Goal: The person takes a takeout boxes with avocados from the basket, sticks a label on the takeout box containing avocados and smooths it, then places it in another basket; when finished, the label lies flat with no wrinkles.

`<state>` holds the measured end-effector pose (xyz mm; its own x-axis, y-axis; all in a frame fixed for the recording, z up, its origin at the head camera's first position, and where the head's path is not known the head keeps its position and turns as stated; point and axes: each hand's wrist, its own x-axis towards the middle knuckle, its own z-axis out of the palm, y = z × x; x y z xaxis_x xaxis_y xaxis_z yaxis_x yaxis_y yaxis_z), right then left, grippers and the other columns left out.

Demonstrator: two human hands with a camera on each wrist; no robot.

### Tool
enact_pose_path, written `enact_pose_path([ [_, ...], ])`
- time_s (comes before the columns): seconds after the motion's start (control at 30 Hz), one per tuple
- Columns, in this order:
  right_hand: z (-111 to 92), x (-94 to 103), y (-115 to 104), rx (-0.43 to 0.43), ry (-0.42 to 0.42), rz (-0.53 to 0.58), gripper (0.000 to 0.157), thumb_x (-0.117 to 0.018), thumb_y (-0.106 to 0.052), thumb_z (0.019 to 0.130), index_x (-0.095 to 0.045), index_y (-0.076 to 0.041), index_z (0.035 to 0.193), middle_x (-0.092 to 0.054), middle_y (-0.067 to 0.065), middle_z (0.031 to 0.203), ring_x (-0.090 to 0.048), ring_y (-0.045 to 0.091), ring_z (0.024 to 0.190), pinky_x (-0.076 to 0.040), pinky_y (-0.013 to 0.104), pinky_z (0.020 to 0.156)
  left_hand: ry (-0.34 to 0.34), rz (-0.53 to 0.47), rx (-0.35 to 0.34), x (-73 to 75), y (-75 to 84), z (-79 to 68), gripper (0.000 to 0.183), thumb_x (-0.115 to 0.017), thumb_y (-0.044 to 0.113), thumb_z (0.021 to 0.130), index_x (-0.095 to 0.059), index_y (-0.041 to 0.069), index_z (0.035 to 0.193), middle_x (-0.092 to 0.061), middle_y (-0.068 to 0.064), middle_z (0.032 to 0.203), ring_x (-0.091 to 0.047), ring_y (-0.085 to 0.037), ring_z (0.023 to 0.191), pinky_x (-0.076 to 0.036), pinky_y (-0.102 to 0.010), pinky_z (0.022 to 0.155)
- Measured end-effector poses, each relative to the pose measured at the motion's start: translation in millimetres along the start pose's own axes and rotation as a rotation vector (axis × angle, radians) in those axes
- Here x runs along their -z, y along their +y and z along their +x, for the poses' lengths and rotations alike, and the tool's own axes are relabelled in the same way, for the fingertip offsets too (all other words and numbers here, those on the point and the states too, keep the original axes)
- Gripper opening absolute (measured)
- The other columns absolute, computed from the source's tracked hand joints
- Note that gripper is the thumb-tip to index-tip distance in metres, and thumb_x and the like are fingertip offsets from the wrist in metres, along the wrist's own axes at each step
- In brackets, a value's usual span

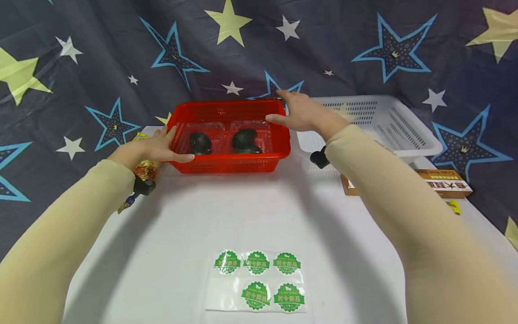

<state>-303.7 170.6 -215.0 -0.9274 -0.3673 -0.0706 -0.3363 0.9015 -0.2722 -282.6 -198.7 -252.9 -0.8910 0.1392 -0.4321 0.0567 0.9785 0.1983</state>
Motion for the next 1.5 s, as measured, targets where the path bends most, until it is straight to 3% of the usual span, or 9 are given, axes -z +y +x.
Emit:
enact_pose_path([
  [0.2, 30, -41.2, -26, -0.002, -0.145, 0.119, 0.093, -0.053, -0.056, 0.090, -0.004, -0.010, 0.154, -0.020, 0.018, 0.156, -0.023, 0.038, 0.140, -0.021, 0.056, 0.111, 0.021, -0.045, -0.004, -9.5, -7.1, 5.6, 0.131, -0.058, 0.076, 0.071, 0.021, 0.005, 0.148, 0.022, -0.020, 0.155, 0.014, -0.043, 0.141, -0.014, -0.065, 0.107],
  [0.4, 48, -65.9, -41, -0.188, -0.271, 0.231, 0.098, -0.058, -0.049, 0.090, 0.003, -0.004, 0.152, -0.022, 0.019, 0.154, -0.025, 0.036, 0.138, -0.021, 0.054, 0.111, 0.017, -0.041, -0.001, -8.7, -9.4, 8.6, 0.130, -0.059, 0.073, 0.073, 0.018, -0.001, 0.147, 0.021, -0.020, 0.155, 0.014, -0.042, 0.141, -0.015, -0.062, 0.109],
  [0.6, 55, -76.5, -42, -0.297, -0.236, 0.268, 0.092, -0.063, -0.048, 0.087, -0.018, 0.003, 0.149, -0.038, 0.020, 0.143, -0.040, 0.032, 0.123, -0.032, 0.048, 0.108, 0.004, -0.048, 0.002, -7.2, -7.9, 9.3, 0.132, -0.061, 0.073, 0.071, 0.017, -0.002, 0.147, 0.020, -0.020, 0.155, 0.014, -0.041, 0.142, -0.014, -0.061, 0.110],
  [0.77, 53, -80.4, -43, -0.311, -0.131, 0.342, 0.072, -0.068, -0.052, 0.082, -0.047, 0.001, 0.126, -0.056, 0.018, 0.115, -0.048, 0.028, 0.105, -0.046, 0.039, 0.090, 0.006, -0.042, 0.001, -7.3, -7.4, 8.6, 0.131, -0.060, 0.072, 0.072, 0.016, -0.002, 0.148, 0.020, -0.020, 0.155, 0.014, -0.041, 0.142, -0.012, -0.060, 0.111],
  [0.87, 52, -80.7, -43, -0.341, -0.106, 0.438, 0.083, -0.070, -0.052, 0.080, -0.038, 0.000, 0.136, -0.048, 0.019, 0.128, -0.041, 0.030, 0.117, -0.044, 0.042, 0.096, 0.010, -0.051, -0.003, -8.0, -8.2, 9.2, 0.131, -0.061, 0.073, 0.072, 0.016, -0.002, 0.148, 0.020, -0.020, 0.155, 0.014, -0.040, 0.142, -0.011, -0.060, 0.111],
  [0.97, 52, -80.8, -42, -0.362, -0.115, 0.618, 0.101, -0.072, -0.044, 0.081, -0.010, -0.004, 0.151, -0.023, 0.017, 0.150, -0.024, 0.032, 0.133, -0.033, 0.049, 0.108, 0.010, -0.060, -0.002, -8.9, -9.6, 10.6, 0.132, -0.060, 0.074, 0.071, 0.016, -0.001, 0.148, 0.021, -0.019, 0.155, 0.015, -0.040, 0.142, -0.011, -0.060, 0.111],
  [1.13, 51, -80.4, -35, -0.368, -0.181, 0.951, 0.101, -0.069, -0.025, 0.087, 0.008, -0.018, 0.153, -0.014, 0.010, 0.155, -0.024, 0.030, 0.136, -0.032, 0.046, 0.109, 0.018, -0.052, -0.007, -10.0, -10.8, 11.9, 0.132, -0.059, 0.075, 0.071, 0.016, -0.002, 0.148, 0.022, -0.020, 0.155, 0.016, -0.040, 0.141, -0.007, -0.059, 0.112],
  [1.37, 51, -74.8, -27, -0.284, -0.295, 0.987, 0.098, -0.063, -0.026, 0.092, 0.015, -0.040, 0.149, -0.002, 0.008, 0.160, -0.019, 0.031, 0.140, -0.029, 0.049, 0.110, 0.033, -0.066, -0.007, -11.0, -9.2, 10.4, 0.131, -0.060, 0.073, 0.072, 0.015, -0.002, 0.148, 0.020, -0.020, 0.155, 0.014, -0.040, 0.142, -0.010, -0.059, 0.111],
  [1.5, 47, -66.4, -27, -0.257, -0.301, 0.979, 0.092, -0.060, -0.026, 0.094, 0.011, -0.041, 0.150, -0.005, 0.010, 0.159, -0.021, 0.033, 0.139, -0.030, 0.053, 0.108, 0.043, -0.078, -0.003, -11.8, -8.7, 9.6, 0.131, -0.061, 0.073, 0.071, 0.015, -0.002, 0.148, 0.019, -0.020, 0.156, 0.013, -0.040, 0.142, -0.012, -0.059, 0.111],
])
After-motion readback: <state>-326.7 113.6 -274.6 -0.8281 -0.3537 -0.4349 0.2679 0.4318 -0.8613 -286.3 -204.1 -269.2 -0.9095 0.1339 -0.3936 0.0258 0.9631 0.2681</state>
